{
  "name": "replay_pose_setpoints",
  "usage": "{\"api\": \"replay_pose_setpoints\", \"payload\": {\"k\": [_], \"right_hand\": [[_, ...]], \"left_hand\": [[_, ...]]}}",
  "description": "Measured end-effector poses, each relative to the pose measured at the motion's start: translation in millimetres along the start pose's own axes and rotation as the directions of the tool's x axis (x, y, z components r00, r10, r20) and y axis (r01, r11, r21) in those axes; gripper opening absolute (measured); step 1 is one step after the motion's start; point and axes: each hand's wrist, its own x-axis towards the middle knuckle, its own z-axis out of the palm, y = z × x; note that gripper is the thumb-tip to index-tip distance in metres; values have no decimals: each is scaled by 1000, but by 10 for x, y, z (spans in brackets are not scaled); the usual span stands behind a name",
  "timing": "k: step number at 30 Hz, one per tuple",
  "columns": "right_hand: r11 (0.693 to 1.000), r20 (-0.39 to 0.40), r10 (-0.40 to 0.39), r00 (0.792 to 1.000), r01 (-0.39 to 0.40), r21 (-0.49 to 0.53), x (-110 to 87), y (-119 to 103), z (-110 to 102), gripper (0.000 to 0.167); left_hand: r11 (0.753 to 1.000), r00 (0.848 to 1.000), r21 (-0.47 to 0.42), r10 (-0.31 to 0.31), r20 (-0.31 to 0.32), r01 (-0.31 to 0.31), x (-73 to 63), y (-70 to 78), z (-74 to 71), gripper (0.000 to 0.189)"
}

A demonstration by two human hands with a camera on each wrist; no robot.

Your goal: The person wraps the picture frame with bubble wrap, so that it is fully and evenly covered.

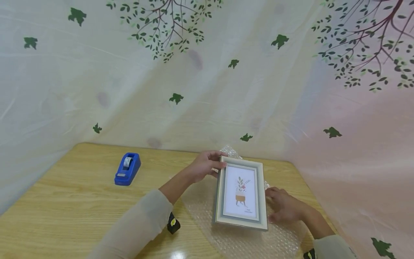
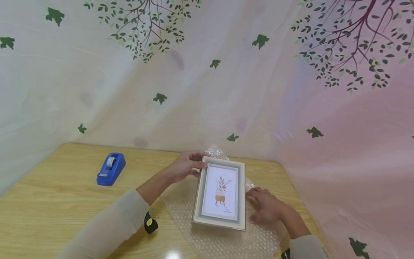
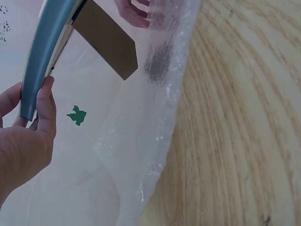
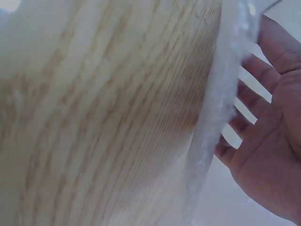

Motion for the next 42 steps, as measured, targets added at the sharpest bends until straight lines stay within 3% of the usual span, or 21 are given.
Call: {"api": "replay_pose_setpoints", "payload": {"k": [11, 18, 26, 33, 42], "right_hand": [[1000, 11, -18, 1000, 18, -7, 3, 5, 0, 75], [1000, 25, -10, 1000, 10, 18, -2, -9, -15, 75], [999, 10, -45, 999, 44, 17, -5, -3, -21, 73], [997, -4, -75, 997, 75, 1, 1, 20, -6, 72], [999, -4, -37, 999, 37, 4, -5, 56, 15, 73]], "left_hand": [[999, 999, -17, 28, -39, -28, 19, -7, -43, 42], [1000, 999, -13, -22, -26, 22, 54, -169, -46, 47], [998, 998, -33, -59, -36, 57, 102, -324, -2, 46], [993, 995, -67, -99, -7, 98, 138, -433, -4, 50], [982, 984, -67, -177, 4, 177, 182, -515, -8, 47]]}}
